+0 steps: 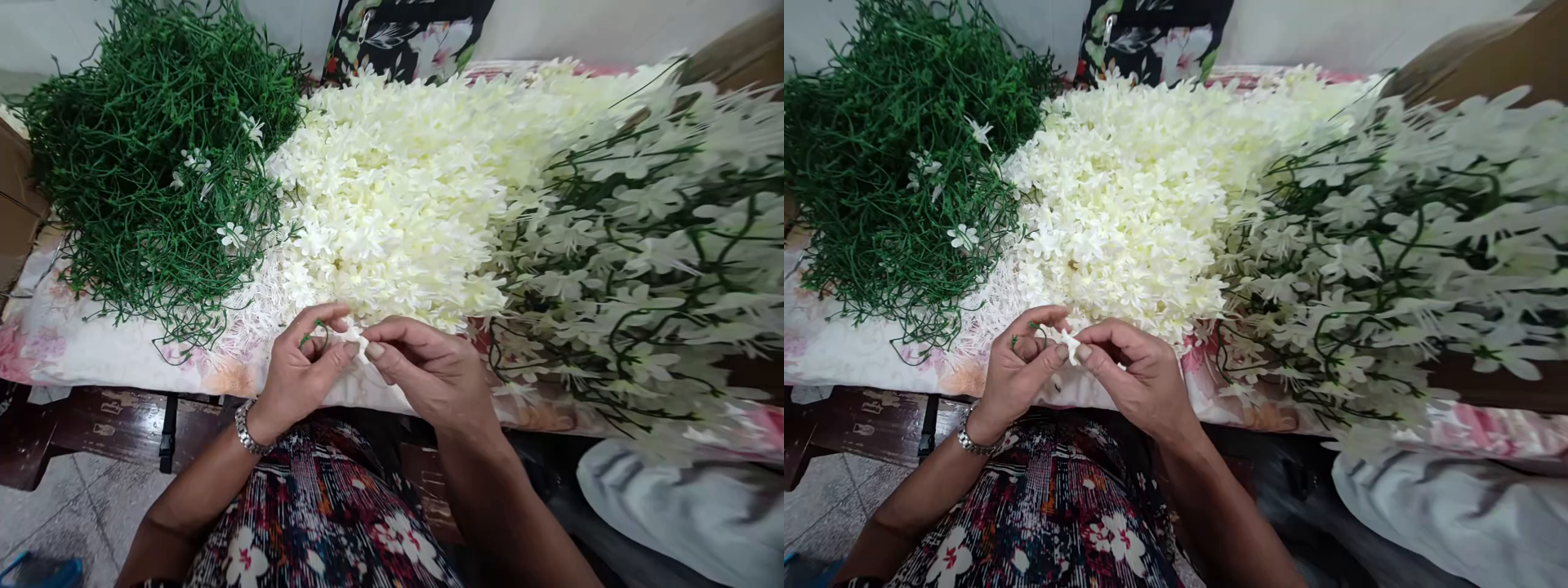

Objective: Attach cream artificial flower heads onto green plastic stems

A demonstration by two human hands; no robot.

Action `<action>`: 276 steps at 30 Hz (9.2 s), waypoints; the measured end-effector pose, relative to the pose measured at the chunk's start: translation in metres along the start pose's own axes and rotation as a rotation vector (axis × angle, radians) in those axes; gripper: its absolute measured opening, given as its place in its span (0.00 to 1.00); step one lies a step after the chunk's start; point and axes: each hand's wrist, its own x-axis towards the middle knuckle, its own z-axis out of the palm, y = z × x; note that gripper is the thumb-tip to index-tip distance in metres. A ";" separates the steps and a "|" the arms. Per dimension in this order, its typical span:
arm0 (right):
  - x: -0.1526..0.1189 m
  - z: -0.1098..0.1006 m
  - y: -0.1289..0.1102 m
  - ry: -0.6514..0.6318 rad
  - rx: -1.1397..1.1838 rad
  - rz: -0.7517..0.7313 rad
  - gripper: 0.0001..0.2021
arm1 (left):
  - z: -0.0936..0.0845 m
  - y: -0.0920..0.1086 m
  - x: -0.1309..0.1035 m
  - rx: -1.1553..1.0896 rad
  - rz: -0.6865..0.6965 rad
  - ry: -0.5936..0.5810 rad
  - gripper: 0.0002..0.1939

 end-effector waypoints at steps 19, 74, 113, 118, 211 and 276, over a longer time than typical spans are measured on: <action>-0.002 0.022 -0.005 -0.052 -0.351 -0.214 0.04 | -0.022 -0.010 -0.021 -0.070 -0.023 0.032 0.08; 0.006 0.018 0.008 0.031 -1.179 -0.421 0.08 | -0.035 -0.026 -0.026 -0.072 0.047 0.451 0.06; -0.003 0.039 -0.007 -0.219 -0.477 -0.355 0.01 | -0.042 -0.012 -0.035 -0.047 0.059 0.097 0.04; -0.005 0.041 -0.004 -0.178 -0.410 -0.313 0.03 | -0.035 -0.020 -0.036 -0.123 0.080 0.260 0.02; 0.000 0.032 0.002 0.066 -0.618 -0.414 0.05 | -0.043 -0.025 -0.037 -0.026 -0.005 0.363 0.06; 0.005 0.046 -0.002 -0.043 -0.481 -0.416 0.05 | -0.047 -0.015 -0.039 0.244 0.109 0.479 0.03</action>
